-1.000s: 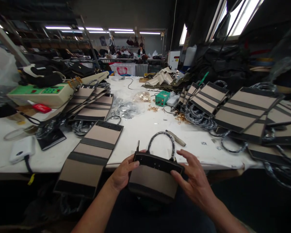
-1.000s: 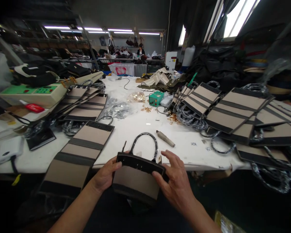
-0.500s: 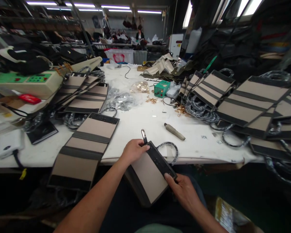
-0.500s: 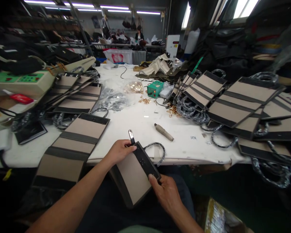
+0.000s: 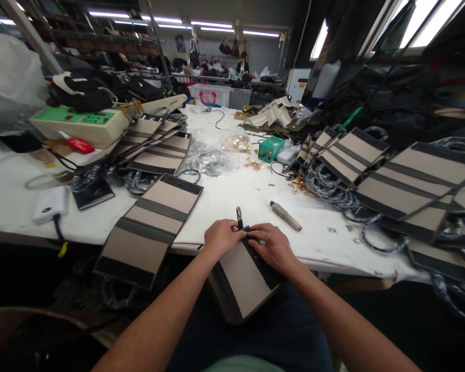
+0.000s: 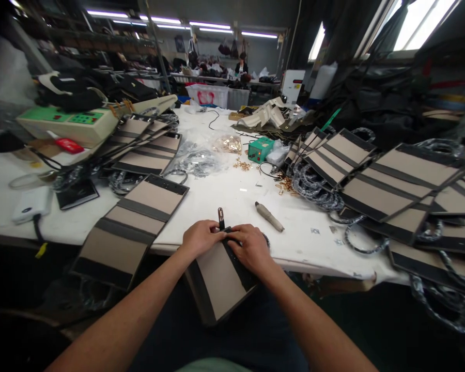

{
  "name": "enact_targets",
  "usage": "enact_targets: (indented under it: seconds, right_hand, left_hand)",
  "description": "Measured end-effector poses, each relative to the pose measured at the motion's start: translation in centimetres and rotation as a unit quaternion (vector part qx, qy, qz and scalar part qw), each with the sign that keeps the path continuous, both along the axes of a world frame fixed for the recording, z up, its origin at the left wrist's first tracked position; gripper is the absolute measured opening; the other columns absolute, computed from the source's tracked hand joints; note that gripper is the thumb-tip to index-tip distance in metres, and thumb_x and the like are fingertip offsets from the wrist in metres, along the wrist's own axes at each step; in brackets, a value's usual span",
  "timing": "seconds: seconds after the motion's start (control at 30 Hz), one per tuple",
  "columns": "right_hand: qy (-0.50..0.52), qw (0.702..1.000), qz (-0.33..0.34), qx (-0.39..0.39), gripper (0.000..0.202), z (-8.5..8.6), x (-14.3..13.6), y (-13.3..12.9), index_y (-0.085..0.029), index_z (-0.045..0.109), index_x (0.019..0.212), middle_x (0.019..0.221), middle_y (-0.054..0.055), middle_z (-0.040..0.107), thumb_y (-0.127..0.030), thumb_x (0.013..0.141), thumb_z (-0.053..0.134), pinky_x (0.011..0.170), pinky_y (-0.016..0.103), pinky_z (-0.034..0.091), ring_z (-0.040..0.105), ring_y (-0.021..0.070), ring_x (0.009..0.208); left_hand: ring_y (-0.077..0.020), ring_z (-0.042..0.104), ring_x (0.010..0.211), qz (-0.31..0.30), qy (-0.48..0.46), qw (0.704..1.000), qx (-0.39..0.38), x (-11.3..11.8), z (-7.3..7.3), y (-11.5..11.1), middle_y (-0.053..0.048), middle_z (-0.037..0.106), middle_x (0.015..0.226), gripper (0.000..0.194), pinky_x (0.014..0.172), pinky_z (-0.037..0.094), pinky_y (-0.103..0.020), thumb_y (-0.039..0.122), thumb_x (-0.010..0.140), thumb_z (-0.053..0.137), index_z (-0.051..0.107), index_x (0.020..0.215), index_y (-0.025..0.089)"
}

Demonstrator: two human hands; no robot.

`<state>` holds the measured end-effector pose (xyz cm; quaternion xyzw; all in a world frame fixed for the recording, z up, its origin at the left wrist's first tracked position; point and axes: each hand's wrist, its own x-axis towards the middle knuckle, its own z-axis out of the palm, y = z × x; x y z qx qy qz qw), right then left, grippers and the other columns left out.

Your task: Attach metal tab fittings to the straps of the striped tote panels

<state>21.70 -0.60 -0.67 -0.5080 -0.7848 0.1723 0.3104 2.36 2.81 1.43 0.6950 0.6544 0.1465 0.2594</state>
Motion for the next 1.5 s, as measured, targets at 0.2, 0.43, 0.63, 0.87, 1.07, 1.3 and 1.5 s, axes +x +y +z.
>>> enact_targets:
  seconds: [0.2, 0.43, 0.63, 0.87, 1.07, 1.3, 1.5]
  right_hand:
    - [0.013, 0.999, -0.035, -0.006, 0.017, -2.1, -0.2, 0.6, -0.032, 0.082, 0.097, 0.105, 0.000, 0.078, -0.022, 0.089, 0.070, 0.095, 0.039, 0.053, 0.070, 0.0219, 0.101]
    - [-0.014, 0.999, -0.048, -0.007, 0.014, -1.5, -0.8, 1.3, -0.033, 0.081, 0.093, 0.103, -0.002, 0.079, -0.025, 0.090, 0.070, 0.095, 0.040, 0.051, 0.070, 0.0220, 0.100]
    - [-0.028, 0.999, -0.023, 0.003, 0.017, -1.7, -0.4, 0.8, -0.030, 0.080, 0.104, 0.114, 0.002, 0.077, -0.027, 0.092, 0.068, 0.098, 0.041, 0.050, 0.069, 0.0232, 0.105]
    - [-0.065, 0.998, 0.006, 0.015, 0.028, -1.8, -0.1, -0.3, -0.029, 0.074, 0.121, 0.130, 0.006, 0.070, -0.027, 0.097, 0.061, 0.104, 0.046, 0.047, 0.066, 0.0255, 0.116]
    - [-0.061, 0.998, 0.015, 0.023, 0.030, -1.9, 0.0, -0.1, -0.030, 0.072, 0.124, 0.128, 0.007, 0.070, -0.027, 0.097, 0.061, 0.101, 0.045, 0.048, 0.065, 0.0252, 0.115]
    - [-0.071, 0.996, 0.027, 0.042, 0.031, -1.9, -0.2, -0.1, -0.031, 0.070, 0.126, 0.130, 0.008, 0.069, -0.025, 0.098, 0.059, 0.100, 0.044, 0.048, 0.065, 0.0254, 0.116]
    - [-0.088, 0.994, 0.033, 0.047, 0.030, -1.6, -0.3, 0.0, -0.030, 0.071, 0.125, 0.130, 0.008, 0.069, -0.024, 0.098, 0.059, 0.097, 0.043, 0.049, 0.065, 0.0254, 0.116]
  left_hand:
    - [-0.0228, 0.061, 0.109, 0.035, -0.010, 0.989, 0.144, 0.0, -1.9, -3.8, -0.004, 0.073, 0.110, 0.023, 0.094, 0.046, -0.036, 0.030, 0.092, 0.063, 0.071, 0.112, 0.024]
    - [-0.0285, 0.054, 0.133, -0.093, 0.061, 0.951, 0.289, -1.3, -4.2, -7.8, -0.005, 0.063, 0.143, 0.039, 0.119, 0.029, -0.056, 0.024, 0.099, 0.050, 0.062, 0.136, 0.022]
    - [-0.0282, 0.052, 0.136, -0.118, 0.148, 0.948, 0.256, -0.8, -3.2, -7.7, -0.005, 0.058, 0.148, 0.041, 0.118, 0.031, -0.054, 0.028, 0.100, 0.047, 0.061, 0.139, 0.023]
    - [-0.0287, 0.050, 0.137, -0.131, 0.179, 0.950, 0.218, 0.1, -3.0, -8.2, -0.014, 0.052, 0.153, 0.049, 0.116, 0.038, -0.049, 0.032, 0.100, 0.045, 0.055, 0.143, 0.011]
    - [-0.0287, 0.052, 0.137, -0.121, 0.162, 0.951, 0.233, -0.1, -3.6, -8.2, -0.013, 0.054, 0.151, 0.048, 0.116, 0.040, -0.049, 0.033, 0.100, 0.044, 0.056, 0.142, 0.013]
    - [-0.0277, 0.051, 0.137, -0.115, 0.182, 0.948, 0.236, 0.1, -4.2, -8.1, -0.011, 0.056, 0.150, 0.047, 0.116, 0.040, -0.047, 0.032, 0.100, 0.045, 0.057, 0.142, 0.015]
    - [-0.0302, 0.053, 0.134, -0.131, 0.218, 0.941, 0.225, 0.3, -4.1, -7.8, -0.015, 0.056, 0.149, 0.047, 0.112, 0.043, -0.050, 0.030, 0.099, 0.046, 0.057, 0.141, 0.013]
